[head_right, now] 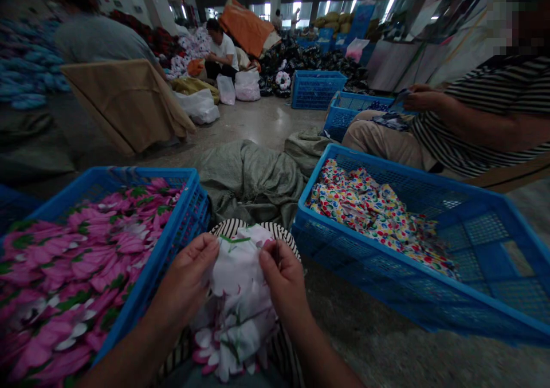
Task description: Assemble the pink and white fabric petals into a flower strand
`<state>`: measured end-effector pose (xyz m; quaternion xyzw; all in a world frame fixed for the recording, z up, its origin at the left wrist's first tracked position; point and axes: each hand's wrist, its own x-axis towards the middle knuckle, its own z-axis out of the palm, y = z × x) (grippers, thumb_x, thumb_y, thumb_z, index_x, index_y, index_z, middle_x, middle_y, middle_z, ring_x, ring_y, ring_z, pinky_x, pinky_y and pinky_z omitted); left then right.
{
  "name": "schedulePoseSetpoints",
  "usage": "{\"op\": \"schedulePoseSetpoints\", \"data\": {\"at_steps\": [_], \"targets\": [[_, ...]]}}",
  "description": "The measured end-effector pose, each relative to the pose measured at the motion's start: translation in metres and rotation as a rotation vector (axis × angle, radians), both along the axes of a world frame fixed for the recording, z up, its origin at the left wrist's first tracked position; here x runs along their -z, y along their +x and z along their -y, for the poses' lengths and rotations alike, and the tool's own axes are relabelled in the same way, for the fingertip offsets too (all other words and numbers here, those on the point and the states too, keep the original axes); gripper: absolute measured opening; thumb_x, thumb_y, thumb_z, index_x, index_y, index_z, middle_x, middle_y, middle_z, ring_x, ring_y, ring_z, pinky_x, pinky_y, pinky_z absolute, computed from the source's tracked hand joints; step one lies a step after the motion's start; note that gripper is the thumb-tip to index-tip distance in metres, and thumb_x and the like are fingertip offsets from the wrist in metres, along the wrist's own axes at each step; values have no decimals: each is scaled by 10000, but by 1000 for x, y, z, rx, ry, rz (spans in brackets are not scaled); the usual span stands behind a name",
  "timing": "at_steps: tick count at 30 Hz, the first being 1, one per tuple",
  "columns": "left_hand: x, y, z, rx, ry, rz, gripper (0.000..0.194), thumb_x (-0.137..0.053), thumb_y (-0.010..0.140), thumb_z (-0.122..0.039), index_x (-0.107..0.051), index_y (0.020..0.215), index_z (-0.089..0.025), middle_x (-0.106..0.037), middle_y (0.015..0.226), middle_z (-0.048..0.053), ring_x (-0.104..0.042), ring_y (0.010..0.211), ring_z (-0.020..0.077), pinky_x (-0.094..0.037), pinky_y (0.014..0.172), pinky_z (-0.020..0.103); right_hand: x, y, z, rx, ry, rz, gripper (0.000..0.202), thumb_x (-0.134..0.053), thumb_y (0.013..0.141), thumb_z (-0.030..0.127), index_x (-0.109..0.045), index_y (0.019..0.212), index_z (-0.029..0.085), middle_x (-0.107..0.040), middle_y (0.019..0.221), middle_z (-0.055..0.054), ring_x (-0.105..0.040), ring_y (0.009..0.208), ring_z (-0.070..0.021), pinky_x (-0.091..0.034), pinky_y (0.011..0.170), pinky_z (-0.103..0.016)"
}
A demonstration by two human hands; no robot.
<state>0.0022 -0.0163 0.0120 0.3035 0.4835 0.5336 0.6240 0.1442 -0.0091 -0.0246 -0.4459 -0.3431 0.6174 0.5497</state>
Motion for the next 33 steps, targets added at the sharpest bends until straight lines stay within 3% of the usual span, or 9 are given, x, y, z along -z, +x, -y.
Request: {"op": "schedulePoseSetpoints", "data": {"at_steps": [2, 5, 7, 9, 15, 23, 27, 31, 33], "targets": [[4, -5, 1, 6, 254, -332, 99, -508, 803, -241, -527, 728, -180, -560, 667, -18, -539, 608, 103, -421, 550, 200, 0, 3, -5, 2, 34, 3, 239, -652, 704, 379, -523, 728, 179, -410, 540, 68, -311, 425, -52, -227, 377, -161], [11, -11, 3, -4, 876, -818, 148, -493, 772, -74, -556, 860, -174, -599, 822, 35, -553, 790, 140, -452, 717, 273, -2, -1, -6, -103, -21, -160, 288, -573, 749, 466, -484, 767, 193, -336, 451, 100, -201, 355, -42, -146, 345, -163], [15, -15, 4, 3, 1238, -988, 254, -508, 734, -17, -543, 943, -157, -610, 880, 65, -549, 840, 155, -458, 765, 328, -4, -4, -4, -188, -65, -256, 359, -516, 753, 545, -487, 819, 193, -346, 422, 105, -167, 329, -37, -121, 334, -166], [19, -17, 6, -3, 1419, -1083, 271, -546, 708, -11, -551, 944, -143, -609, 915, 76, -544, 884, 164, -456, 798, 366, -5, -6, -2, -269, -90, -300, 398, -524, 739, 558, -503, 877, 185, -370, 414, 102, -172, 320, -32, -116, 335, -163], [24, -18, 14, -23, 1515, -1180, 221, -611, 665, -20, -593, 836, -160, -589, 963, 51, -524, 988, 183, -406, 894, 419, -9, 0, -1, -281, -79, -284, 195, -664, 682, 274, -507, 742, 174, -468, 448, 79, -223, 319, -15, -119, 318, -150], [33, -19, 14, 27, 1494, -1160, 186, -572, 705, -18, -590, 842, -143, -588, 987, 64, -520, 1014, 191, -397, 907, 437, -7, 5, -7, -198, 59, -131, 234, -588, 745, 349, -472, 872, 190, -450, 472, 79, -234, 360, -44, -135, 356, -171], [35, -19, 15, 16, 1508, -1175, 189, -575, 703, -24, -597, 844, -149, -609, 951, 61, -518, 1019, 186, -389, 919, 418, -5, 10, -8, -396, 84, 106, 323, -594, 743, 409, -492, 941, 176, -430, 526, 67, -311, 431, -67, -228, 415, -188], [30, -19, 20, 195, 1456, -1130, 153, -578, 740, -120, -588, 880, -181, -634, 936, 44, -518, 1030, 176, -317, 988, 420, -4, 9, -5, -372, 113, 126, 241, -634, 725, 344, -501, 859, 194, -415, 645, 44, -369, 545, -88, -297, 499, -208], [20, -22, 18, 277, 1286, -1001, 232, -573, 762, -262, -556, 984, -194, -596, 1058, 77, -486, 1086, 213, -289, 999, 450, -5, 10, -3, -386, 151, 103, 243, -621, 738, 339, -494, 898, 208, -404, 666, 43, -362, 550, -91, -295, 501, -209]]}}
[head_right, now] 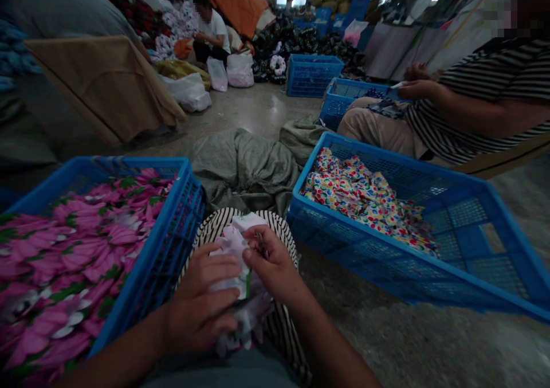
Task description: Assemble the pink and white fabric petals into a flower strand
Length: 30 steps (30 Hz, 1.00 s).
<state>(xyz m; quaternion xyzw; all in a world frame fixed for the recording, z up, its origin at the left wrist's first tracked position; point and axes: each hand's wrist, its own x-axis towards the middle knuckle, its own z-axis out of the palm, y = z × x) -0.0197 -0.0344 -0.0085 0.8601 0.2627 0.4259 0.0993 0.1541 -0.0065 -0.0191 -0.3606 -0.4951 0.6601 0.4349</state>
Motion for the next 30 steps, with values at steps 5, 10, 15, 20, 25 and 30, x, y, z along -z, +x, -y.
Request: {"op": "schedulePoseSetpoints", "data": {"at_steps": [5, 10, 15, 20, 25, 30], "targets": [[-19, -6, -18, -160, -875, 229, 491, -635, 698, -347, -493, 1139, -186, -577, 1093, 103, -540, 989, 236, -418, 840, 368, -8, 0, 4, -142, 125, 56, 97, -530, 809, 282, -478, 853, 213, -410, 669, 39, -361, 567, -98, -302, 511, -208], [-12, 11, -19, -46, -1516, 698, 206, -610, 718, -328, -558, 833, -165, -616, 688, -6, -542, 531, 103, -420, 521, 217, -1, -3, -4, 112, 250, 235, 16, -481, 809, 194, -472, 806, 206, -444, 669, 34, -413, 597, -108, -330, 545, -218], [-13, 23, -11, -129, -1487, 1020, 154, -612, 728, -290, -532, 803, -182, -611, 637, -25, -538, 511, 94, -419, 507, 191, 5, 12, -6, 285, 319, 394, 104, -464, 820, 237, -491, 917, 211, -453, 627, 37, -423, 542, -119, -325, 515, -238], [-23, 23, -11, -211, -1462, 1057, 145, -639, 696, -258, -534, 759, -180, -605, 593, -38, -530, 468, 91, -412, 450, 173, -8, 25, 0, 81, 583, 577, 173, -388, 851, 253, -546, 896, 199, -549, 704, -8, -494, 610, -145, -329, 567, -268], [-31, 27, -9, -238, -1538, 1089, 128, -640, 678, -221, -530, 728, -180, -587, 531, -45, -515, 411, 86, -397, 400, 161, -9, 20, -1, 29, 661, 726, 158, -421, 852, 275, -551, 873, 188, -569, 688, -15, -502, 610, -147, -315, 570, -266], [-33, 27, -8, -196, -1572, 1161, 147, -618, 698, -189, -564, 835, -184, -620, 604, -31, -558, 472, 87, -427, 447, 157, -7, 19, -1, 6, 661, 744, 201, -400, 865, 310, -552, 852, 178, -554, 669, -17, -493, 599, -148, -308, 566, -263]]}}
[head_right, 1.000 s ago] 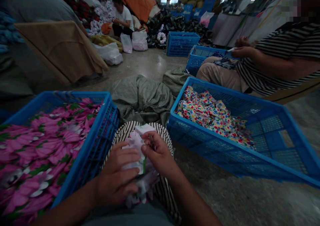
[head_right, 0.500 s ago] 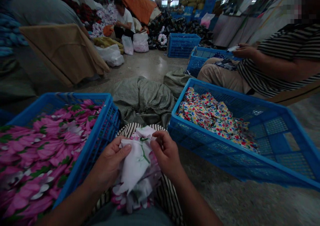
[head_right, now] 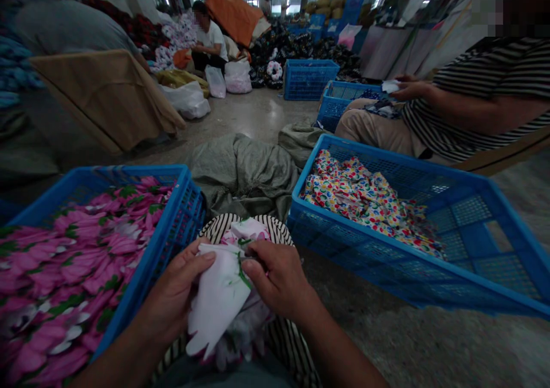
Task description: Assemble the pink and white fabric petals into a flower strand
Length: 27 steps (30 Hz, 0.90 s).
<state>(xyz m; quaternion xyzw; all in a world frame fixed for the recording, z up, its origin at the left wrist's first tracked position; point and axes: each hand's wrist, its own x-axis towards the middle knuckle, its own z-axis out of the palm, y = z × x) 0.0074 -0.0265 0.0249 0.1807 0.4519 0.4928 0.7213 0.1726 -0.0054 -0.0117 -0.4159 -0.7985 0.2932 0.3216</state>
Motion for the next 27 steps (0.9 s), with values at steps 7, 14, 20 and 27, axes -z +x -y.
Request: {"op": "schedulePoseSetpoints", "data": {"at_steps": [7, 14, 20, 27], "targets": [[-2, 1, 0, -14, -69, 74, 165, -634, 669, -152, -582, 824, -174, -652, 664, -4, -615, 563, 124, -483, 537, 198, -2, -1, 0, 3, 24, -49, 196, -406, 866, 301, -559, 856, 179, -557, 673, -23, -482, 590, -145, -303, 559, -261], [0, 1, 0, 6, -49, 98, 139, -630, 676, -154, -584, 805, -174, -656, 671, -6, -617, 564, 122, -492, 578, 219, -6, -2, 0, -18, -4, -49, 237, -392, 871, 293, -540, 720, 184, -469, 580, 9, -428, 539, -124, -277, 529, -256], [1, -1, -2, 24, -27, 93, 156, -608, 698, -152, -578, 849, -179, -648, 659, -16, -608, 561, 109, -474, 551, 192, 2, -1, -1, 112, -299, -438, 357, -362, 862, 444, -540, 694, 185, -396, 531, 31, -336, 467, -105, -246, 454, -235], [6, 0, -6, -63, 25, 11, 110, -606, 711, -175, -564, 812, -178, -637, 640, -39, -595, 551, 98, -459, 524, 171, 12, -11, 9, 173, -533, -730, 206, -553, 712, 377, -545, 793, 188, -352, 540, 59, -262, 450, -86, -212, 419, -209]]}}
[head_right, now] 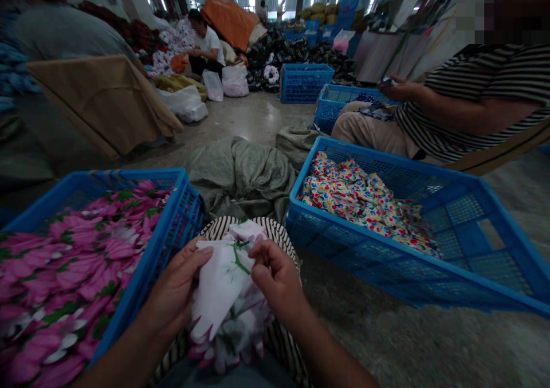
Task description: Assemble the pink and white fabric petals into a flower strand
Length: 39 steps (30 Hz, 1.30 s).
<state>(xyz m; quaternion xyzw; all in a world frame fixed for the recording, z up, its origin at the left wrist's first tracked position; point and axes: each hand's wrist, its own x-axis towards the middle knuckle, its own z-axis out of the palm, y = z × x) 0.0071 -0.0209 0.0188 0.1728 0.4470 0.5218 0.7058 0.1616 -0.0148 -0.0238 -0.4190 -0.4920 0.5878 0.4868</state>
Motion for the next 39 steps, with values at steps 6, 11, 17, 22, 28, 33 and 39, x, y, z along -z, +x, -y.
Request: {"op": "schedulePoseSetpoints", "data": {"at_steps": [6, 11, 17, 22, 28, 33, 39], "targets": [[1, 2, 0, -15, 25, -29, 233, -648, 696, -260, -571, 901, -177, -654, 656, -26, -590, 514, 106, -459, 507, 190, -2, -9, -1, -109, -125, -82, 254, -611, 701, 394, -489, 651, 177, -375, 536, 52, -292, 464, -77, -232, 424, -204], [5, 0, 0, 10, 42, -7, 279, -645, 703, -242, -577, 964, -169, -668, 697, -3, -590, 522, 105, -448, 497, 182, 10, -7, -2, -82, -178, -151, 269, -627, 717, 392, -476, 646, 180, -311, 494, 74, -212, 419, -62, -158, 391, -203], [11, -2, 1, 205, 14, 34, 330, -685, 665, -267, -599, 952, -129, -671, 703, 39, -577, 517, 106, -426, 469, 177, 6, -9, -2, -126, -70, -58, 221, -587, 752, 349, -492, 657, 173, -371, 557, 48, -304, 501, -84, -242, 460, -217], [15, 0, 1, 107, 13, -29, 246, -670, 674, -207, -612, 895, -115, -673, 708, 40, -595, 553, 123, -449, 527, 208, -1, -8, -3, 31, 165, 280, 134, -544, 774, 236, -494, 660, 185, -389, 570, 43, -341, 507, -97, -269, 473, -229], [16, 3, 2, 101, 40, -79, 194, -682, 658, -214, -621, 822, -131, -656, 640, 10, -582, 513, 118, -446, 512, 215, -3, -9, 2, 110, 553, 489, 193, -585, 742, 164, -547, 924, 215, -455, 677, 21, -424, 564, -116, -335, 513, -238], [19, 5, 3, 155, 49, -57, 147, -683, 665, -224, -630, 770, -137, -619, 560, -19, -539, 454, 84, -411, 459, 181, -6, -15, -2, 105, 474, 473, 108, -603, 725, 177, -540, 812, 192, -436, 658, 34, -408, 546, -99, -313, 494, -222], [21, 7, 6, 168, 44, -21, 211, -711, 626, -231, -650, 796, -122, -637, 585, 5, -558, 493, 95, -429, 492, 184, -6, -14, -7, -40, 18, 70, 138, -552, 766, 257, -501, 667, 175, -395, 549, 57, -329, 477, -77, -268, 452, -205]]}}
